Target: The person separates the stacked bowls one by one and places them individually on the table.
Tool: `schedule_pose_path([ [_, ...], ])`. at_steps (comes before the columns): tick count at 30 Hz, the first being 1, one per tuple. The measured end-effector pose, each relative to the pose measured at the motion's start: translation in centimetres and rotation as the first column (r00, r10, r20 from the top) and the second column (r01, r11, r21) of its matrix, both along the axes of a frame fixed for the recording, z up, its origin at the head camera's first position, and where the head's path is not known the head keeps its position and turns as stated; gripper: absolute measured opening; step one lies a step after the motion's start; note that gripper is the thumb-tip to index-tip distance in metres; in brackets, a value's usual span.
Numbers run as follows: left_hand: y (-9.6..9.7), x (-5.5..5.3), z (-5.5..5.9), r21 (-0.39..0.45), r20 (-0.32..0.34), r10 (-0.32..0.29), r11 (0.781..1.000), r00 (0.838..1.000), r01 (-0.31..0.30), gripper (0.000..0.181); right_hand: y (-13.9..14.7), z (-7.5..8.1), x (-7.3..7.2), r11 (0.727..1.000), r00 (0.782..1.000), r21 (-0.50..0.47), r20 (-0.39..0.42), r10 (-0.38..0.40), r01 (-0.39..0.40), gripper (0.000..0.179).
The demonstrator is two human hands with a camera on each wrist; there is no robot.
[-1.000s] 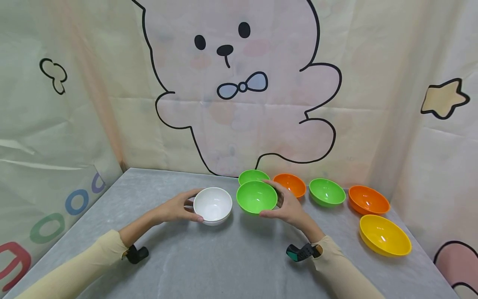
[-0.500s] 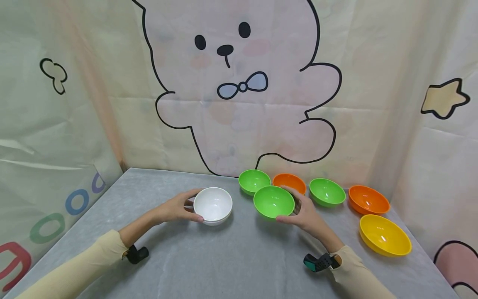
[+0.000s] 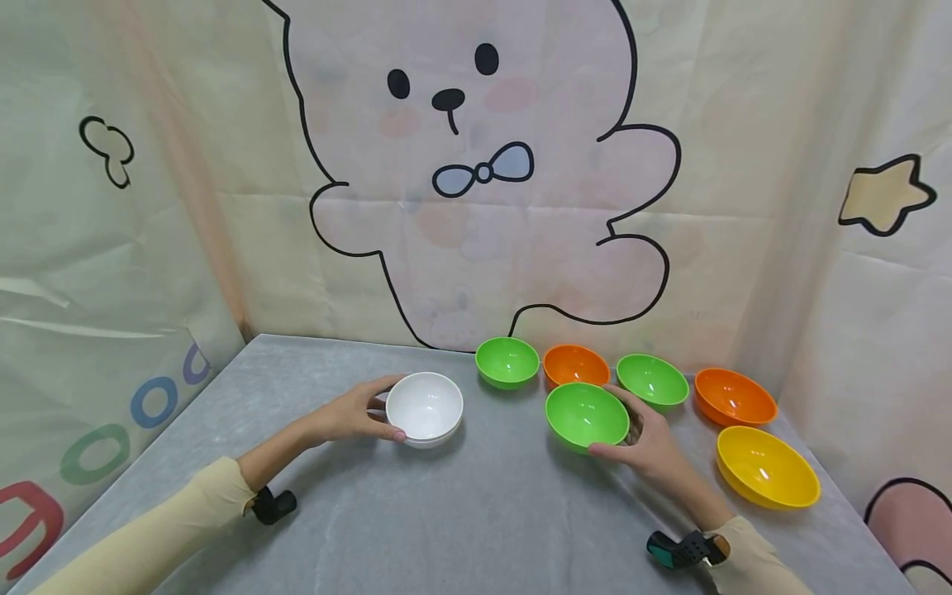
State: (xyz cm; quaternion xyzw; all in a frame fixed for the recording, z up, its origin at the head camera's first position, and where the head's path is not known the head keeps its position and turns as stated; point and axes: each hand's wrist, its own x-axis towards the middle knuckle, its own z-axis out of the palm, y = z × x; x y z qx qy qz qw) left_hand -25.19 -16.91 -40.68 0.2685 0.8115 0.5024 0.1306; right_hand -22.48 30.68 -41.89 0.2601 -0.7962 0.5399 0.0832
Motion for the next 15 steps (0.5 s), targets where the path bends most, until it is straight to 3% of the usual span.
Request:
schedule_pose_path([
  [8, 0.1, 0.1, 0.1, -0.006, 0.003, 0.003, 1.0, 1.0, -0.003, 0.09, 2.3, -0.1, 1.3, 0.993, 0.994, 0.086, 0.063, -0.09, 0.084, 0.081],
  [15, 0.1, 0.1, 0.1, -0.007, -0.005, 0.002, 1.0, 1.0, -0.002, 0.091, 4.4, -0.5, 2.1, 0.976, 0.987, 0.156, 0.04, -0.158, 0.15, 0.082],
])
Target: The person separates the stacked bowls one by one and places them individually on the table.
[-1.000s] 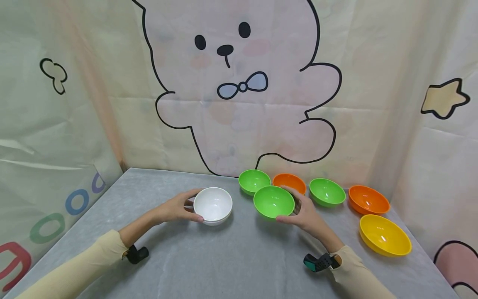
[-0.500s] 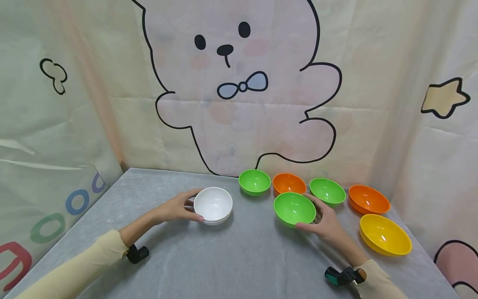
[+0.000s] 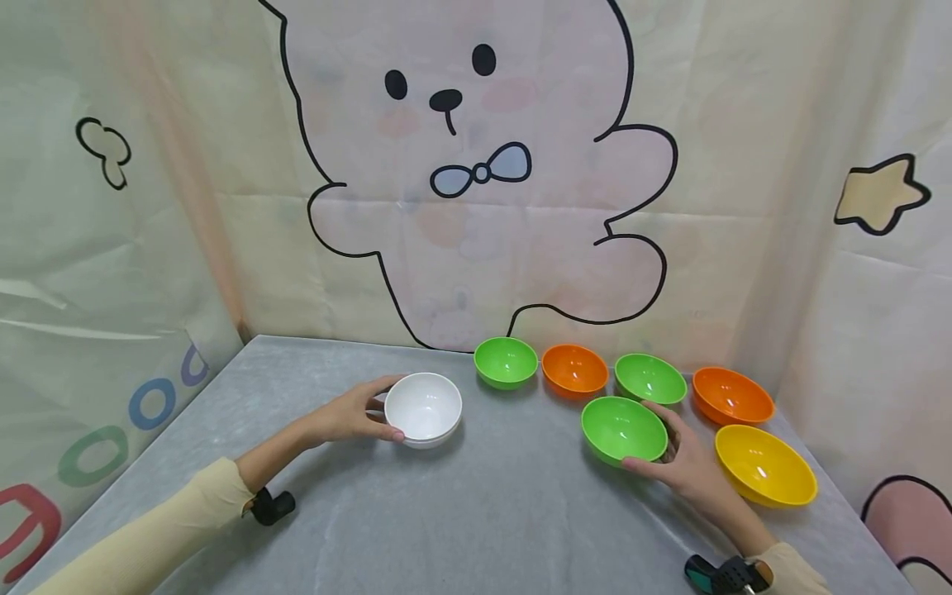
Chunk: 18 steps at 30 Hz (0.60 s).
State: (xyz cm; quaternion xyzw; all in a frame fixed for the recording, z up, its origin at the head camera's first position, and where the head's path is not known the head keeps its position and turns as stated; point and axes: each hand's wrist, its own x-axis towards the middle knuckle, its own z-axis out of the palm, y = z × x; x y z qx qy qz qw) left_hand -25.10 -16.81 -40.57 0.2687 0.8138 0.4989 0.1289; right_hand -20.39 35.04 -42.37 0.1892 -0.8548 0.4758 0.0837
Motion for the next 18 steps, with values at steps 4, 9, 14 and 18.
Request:
schedule_pose_path([
  [4, 0.0, 0.0, 0.0, -0.002, 0.001, 0.0, 1.0, 1.0, 0.0, 0.092, 0.9, -0.1, 0.4, 0.999, 1.0, 0.01, -0.004, -0.03, 0.03, 0.081],
  [9, 0.0, 0.1, 0.1, -0.002, 0.002, -0.005, 1.0, 1.0, 0.005, 0.092, 1.7, -0.2, 0.8, 0.994, 0.995, 0.057, 0.048, -0.091, 0.088, 0.083],
  [14, 0.0, 0.1, 0.1, -0.008, 0.002, -0.004, 1.0, 1.0, 0.004, 0.092, 2.1, -0.1, 1.0, 0.985, 0.985, 0.106, 0.1, -0.143, 0.133, 0.088],
  [18, 0.1, 0.1, 0.1, -0.012, 0.002, -0.002, 1.0, 1.0, 0.002, 0.091, 2.4, -0.2, 1.2, 0.984, 0.984, 0.105, 0.097, -0.152, 0.142, 0.087],
])
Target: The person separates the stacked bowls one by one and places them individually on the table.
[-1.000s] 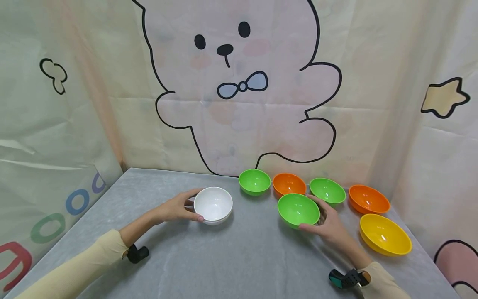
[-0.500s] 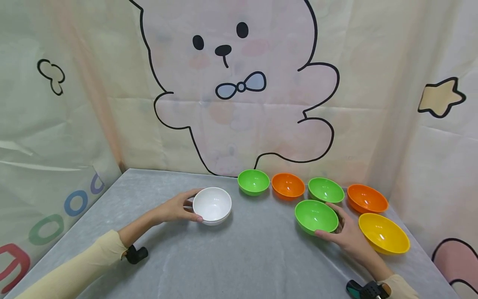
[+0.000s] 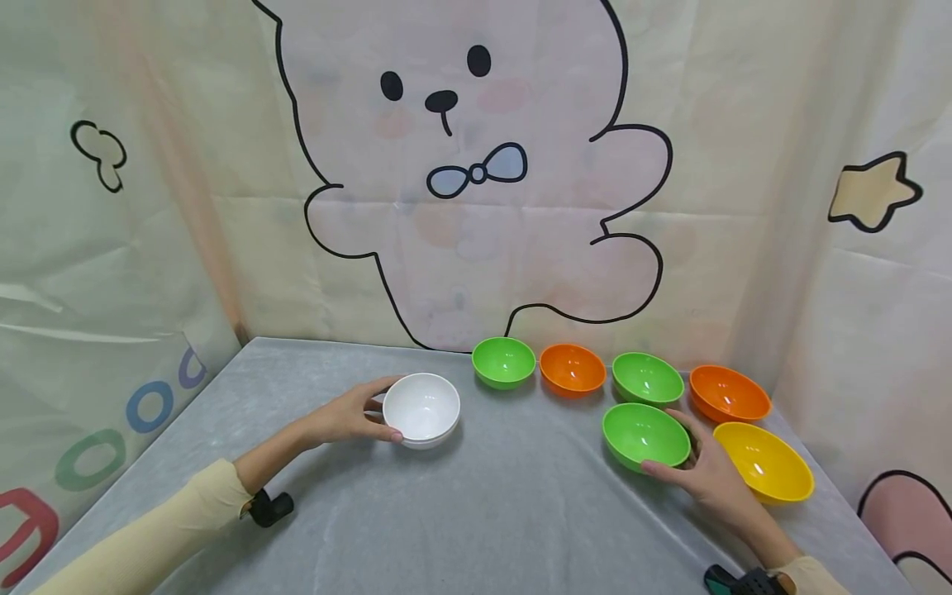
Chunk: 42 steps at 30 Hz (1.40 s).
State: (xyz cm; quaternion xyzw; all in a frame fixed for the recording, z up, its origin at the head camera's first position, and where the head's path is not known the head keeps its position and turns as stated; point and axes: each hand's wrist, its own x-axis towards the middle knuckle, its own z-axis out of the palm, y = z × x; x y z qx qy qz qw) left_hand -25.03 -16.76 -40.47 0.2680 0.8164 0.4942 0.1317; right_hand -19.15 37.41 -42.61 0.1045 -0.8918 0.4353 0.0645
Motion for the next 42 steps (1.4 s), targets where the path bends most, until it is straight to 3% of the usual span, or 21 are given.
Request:
schedule_pose_path([
  [5, 0.0, 0.1, 0.2, -0.005, 0.002, 0.001, 1.0, 1.0, -0.001, 0.092, 0.2, -0.2, 0.2, 1.0, 1.0, -0.024, -0.021, -0.001, 0.001, 0.087],
  [22, 0.0, 0.2, 0.1, 0.014, 0.003, -0.005, 1.0, 1.0, 0.005, 0.091, 0.5, 0.0, 0.5, 1.0, 0.999, 0.024, -0.052, 0.005, -0.004, 0.094],
  [34, -0.1, 0.2, 0.1, 0.004, 0.007, -0.006, 1.0, 1.0, 0.006, 0.092, 0.5, 1.1, 0.1, 0.995, 0.999, 0.099, -0.045, 0.019, -0.015, 0.091],
  [42, -0.1, 0.0, 0.0, 0.01, 0.004, -0.008, 1.0, 1.0, 0.008, 0.09, 0.4, 2.0, -0.3, 0.996, 0.997, 0.056, -0.032, 0.068, -0.066, 0.094],
])
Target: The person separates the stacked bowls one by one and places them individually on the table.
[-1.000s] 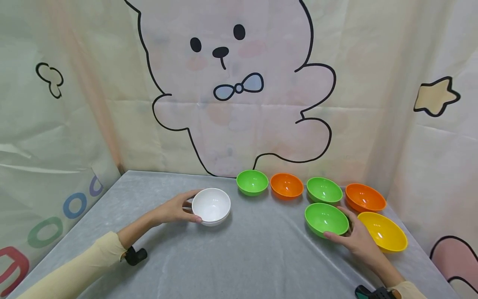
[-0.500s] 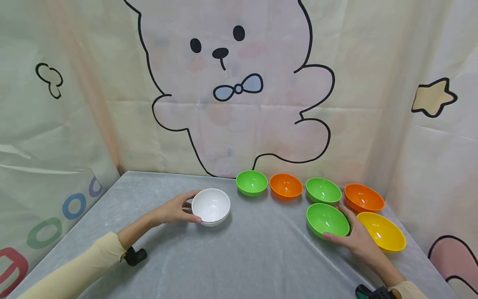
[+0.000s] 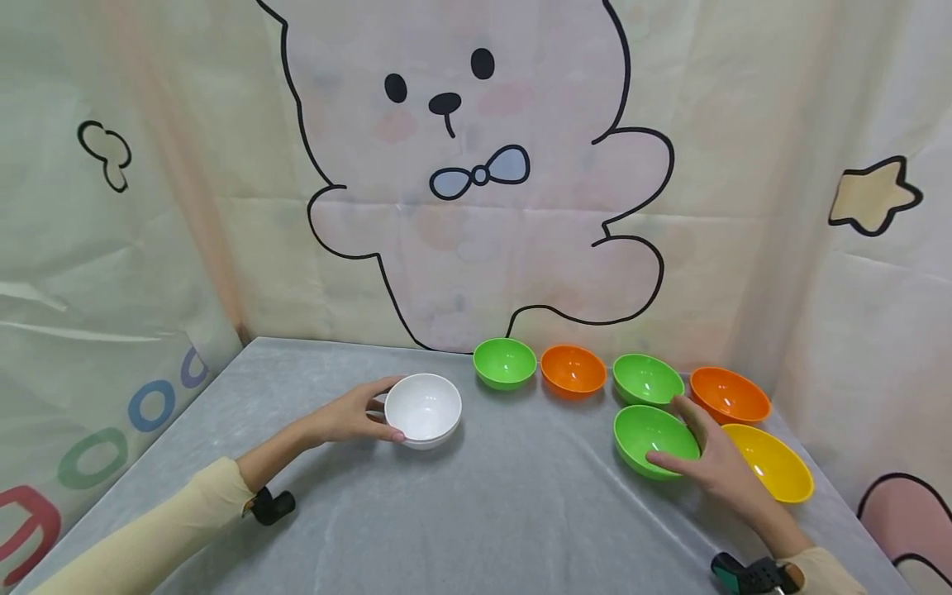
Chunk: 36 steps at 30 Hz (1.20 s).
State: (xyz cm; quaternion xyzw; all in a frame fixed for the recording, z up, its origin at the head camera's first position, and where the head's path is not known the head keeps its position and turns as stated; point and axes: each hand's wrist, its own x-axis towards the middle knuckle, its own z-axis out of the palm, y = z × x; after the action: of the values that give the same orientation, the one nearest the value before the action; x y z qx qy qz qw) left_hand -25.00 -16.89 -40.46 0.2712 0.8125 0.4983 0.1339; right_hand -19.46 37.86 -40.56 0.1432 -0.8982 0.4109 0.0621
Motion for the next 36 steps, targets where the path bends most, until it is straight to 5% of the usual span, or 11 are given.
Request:
schedule_pose_path([
  [25, 0.0, -0.1, 0.1, -0.006, 0.008, 0.005, 1.0, 1.0, -0.005, 0.091, -0.8, 3.3, -1.4, 0.975, 0.988, -0.164, -0.065, 0.143, -0.152, 0.079],
  [36, -0.4, 0.0, -0.1, -0.017, -0.018, -0.02, 1.0, 1.0, 0.02, 0.089, -4.2, 3.5, -3.4, 0.927, 0.959, -0.253, -0.13, 0.251, -0.277, 0.069],
])
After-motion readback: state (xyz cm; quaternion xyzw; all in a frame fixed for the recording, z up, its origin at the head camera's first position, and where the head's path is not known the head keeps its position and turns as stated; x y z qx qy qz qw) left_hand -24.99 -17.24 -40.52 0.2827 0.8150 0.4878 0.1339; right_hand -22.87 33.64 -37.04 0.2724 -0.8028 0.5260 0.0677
